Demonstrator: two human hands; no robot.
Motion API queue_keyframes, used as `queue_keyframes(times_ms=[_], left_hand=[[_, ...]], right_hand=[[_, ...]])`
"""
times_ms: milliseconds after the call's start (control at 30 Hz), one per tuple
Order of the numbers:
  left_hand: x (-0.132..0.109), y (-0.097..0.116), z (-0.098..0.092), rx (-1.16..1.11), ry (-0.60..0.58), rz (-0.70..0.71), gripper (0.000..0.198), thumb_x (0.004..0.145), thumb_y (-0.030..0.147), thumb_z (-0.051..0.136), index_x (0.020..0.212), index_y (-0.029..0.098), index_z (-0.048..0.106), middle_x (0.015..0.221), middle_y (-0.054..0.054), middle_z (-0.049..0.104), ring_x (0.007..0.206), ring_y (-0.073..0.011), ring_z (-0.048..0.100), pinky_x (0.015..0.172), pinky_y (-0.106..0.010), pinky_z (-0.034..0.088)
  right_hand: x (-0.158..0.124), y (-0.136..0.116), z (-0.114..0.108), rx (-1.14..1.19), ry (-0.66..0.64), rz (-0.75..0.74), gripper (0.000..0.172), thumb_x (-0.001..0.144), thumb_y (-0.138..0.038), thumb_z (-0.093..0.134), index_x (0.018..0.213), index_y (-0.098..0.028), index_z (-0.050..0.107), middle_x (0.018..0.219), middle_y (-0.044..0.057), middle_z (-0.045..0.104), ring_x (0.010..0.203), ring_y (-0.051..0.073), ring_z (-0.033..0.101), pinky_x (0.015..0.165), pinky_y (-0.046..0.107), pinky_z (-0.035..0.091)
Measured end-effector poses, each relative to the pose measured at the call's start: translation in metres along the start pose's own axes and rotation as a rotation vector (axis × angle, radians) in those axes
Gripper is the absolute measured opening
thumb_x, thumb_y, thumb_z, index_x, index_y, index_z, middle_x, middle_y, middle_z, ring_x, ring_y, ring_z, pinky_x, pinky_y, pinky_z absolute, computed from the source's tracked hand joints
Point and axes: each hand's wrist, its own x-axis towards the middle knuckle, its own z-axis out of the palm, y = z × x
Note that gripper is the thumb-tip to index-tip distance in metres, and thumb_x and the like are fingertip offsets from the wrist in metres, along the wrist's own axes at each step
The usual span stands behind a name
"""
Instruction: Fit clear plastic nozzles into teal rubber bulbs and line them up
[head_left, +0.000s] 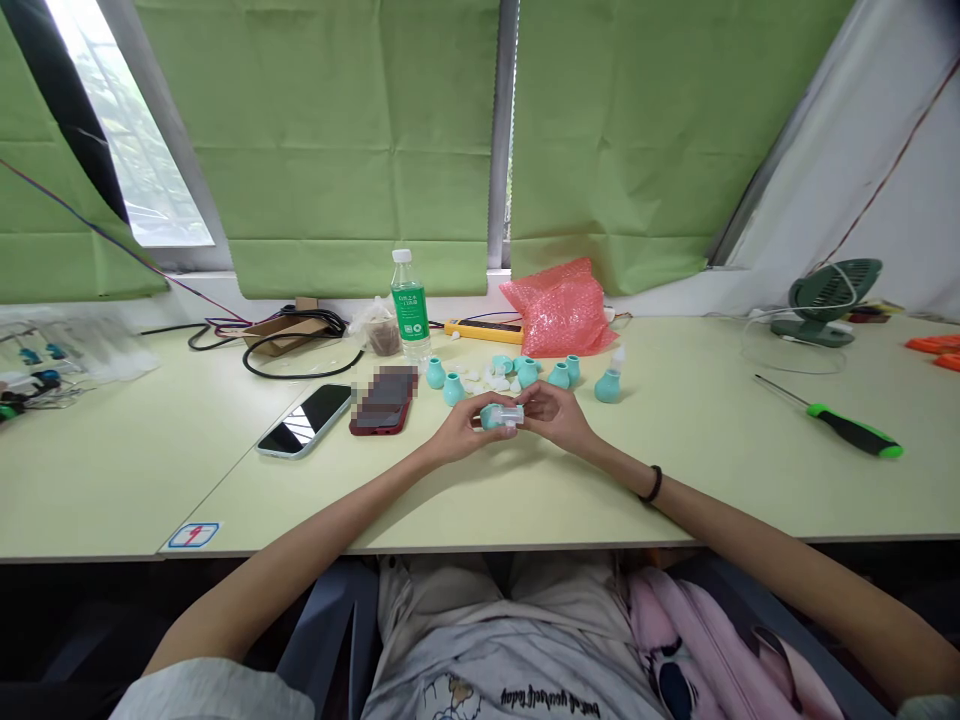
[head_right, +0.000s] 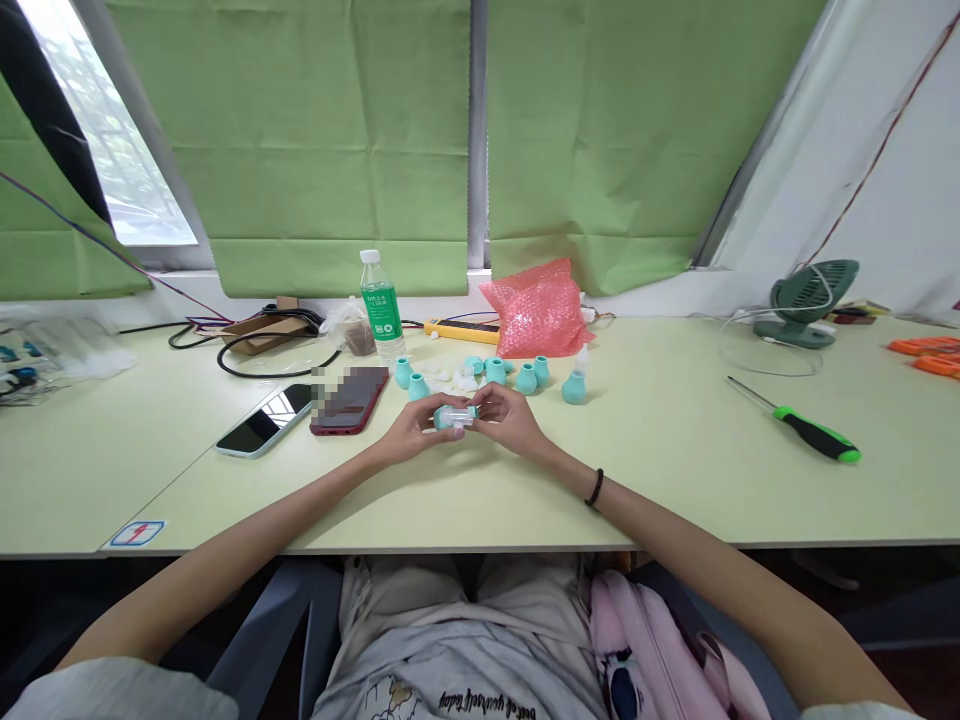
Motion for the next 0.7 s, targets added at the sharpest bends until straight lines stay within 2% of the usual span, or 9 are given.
queue_keyframes(times_ms=[67, 200, 267, 333, 433, 567, 700], left_hand=[[0.0011, -0.0021, 0.0005, -0.047, 0.002, -0.013, 0.033, 0.067, 0.034, 0.055, 0.094, 0.015, 0.051, 0.094, -0.006, 0.054, 0.085, -0.0157, 0.051, 0.069, -0.025, 0.044], [0.0021, -0.0040, 0.0013, -0.133, 0.029, -0.051, 0.035, 0.068, 0.037, 0.053, 0.095, 0.014, 0.050, 0.089, -0.005, 0.052, 0.074, -0.0125, 0.050, 0.056, -0.021, 0.046], [0.0017, -0.0032, 0.0010, -0.136, 0.027, -0.076, 0.035, 0.068, 0.038, 0.052, 0.094, 0.014, 0.050, 0.083, -0.003, 0.051, 0.069, -0.0114, 0.048, 0.050, -0.019, 0.045], [0.0011, -0.0017, 0.0005, -0.113, 0.024, -0.084, 0.034, 0.068, 0.040, 0.051, 0.090, 0.014, 0.051, 0.076, -0.002, 0.050, 0.065, -0.0103, 0.047, 0.045, -0.017, 0.043], [0.0008, 0.0006, 0.0007, -0.090, 0.017, -0.098, 0.034, 0.068, 0.041, 0.051, 0.088, 0.014, 0.053, 0.072, -0.001, 0.049, 0.060, -0.0089, 0.046, 0.041, -0.015, 0.040], [0.0023, 0.0038, 0.0011, -0.131, 0.007, -0.162, 0.035, 0.071, 0.043, 0.044, 0.083, 0.012, 0.054, 0.062, 0.000, 0.048, 0.049, -0.0068, 0.044, 0.039, -0.016, 0.037], [0.0036, 0.0049, -0.0047, -0.218, 0.141, -0.274, 0.032, 0.064, 0.038, 0.057, 0.082, 0.012, 0.054, 0.058, 0.001, 0.050, 0.044, -0.0049, 0.045, 0.043, -0.018, 0.039]], right_hand=[[-0.0029, -0.0028, 0.0001, -0.105, 0.006, -0.070, 0.034, 0.061, -0.037, 0.060, 0.086, -0.018, 0.047, 0.075, 0.003, 0.057, 0.063, 0.012, 0.055, 0.062, 0.029, 0.048], [-0.0053, -0.0050, -0.0033, -0.444, 0.073, -0.367, 0.038, 0.066, -0.030, 0.058, 0.102, -0.020, 0.049, 0.081, 0.005, 0.058, 0.074, 0.015, 0.053, 0.067, 0.032, 0.046], [-0.0049, -0.0051, -0.0040, -0.528, 0.053, -0.490, 0.036, 0.069, -0.026, 0.056, 0.104, -0.023, 0.050, 0.087, 0.006, 0.057, 0.081, 0.016, 0.052, 0.070, 0.032, 0.046], [-0.0044, -0.0049, -0.0034, -0.536, 0.024, -0.536, 0.034, 0.070, -0.024, 0.054, 0.104, -0.024, 0.051, 0.089, 0.005, 0.057, 0.082, 0.015, 0.052, 0.069, 0.031, 0.047], [-0.0041, -0.0048, -0.0003, -0.451, 0.035, -0.485, 0.030, 0.071, -0.024, 0.053, 0.101, -0.023, 0.053, 0.087, 0.005, 0.056, 0.077, 0.014, 0.053, 0.061, 0.026, 0.049], [-0.0043, -0.0069, 0.0015, -0.328, 0.061, -0.343, 0.023, 0.072, -0.024, 0.052, 0.094, -0.019, 0.056, 0.078, 0.004, 0.057, 0.069, 0.012, 0.053, 0.056, 0.024, 0.049], [-0.0032, -0.0109, -0.0039, -0.144, 0.137, -0.161, 0.020, 0.070, -0.026, 0.053, 0.088, -0.017, 0.058, 0.074, 0.003, 0.056, 0.064, 0.012, 0.052, 0.054, 0.026, 0.049]])
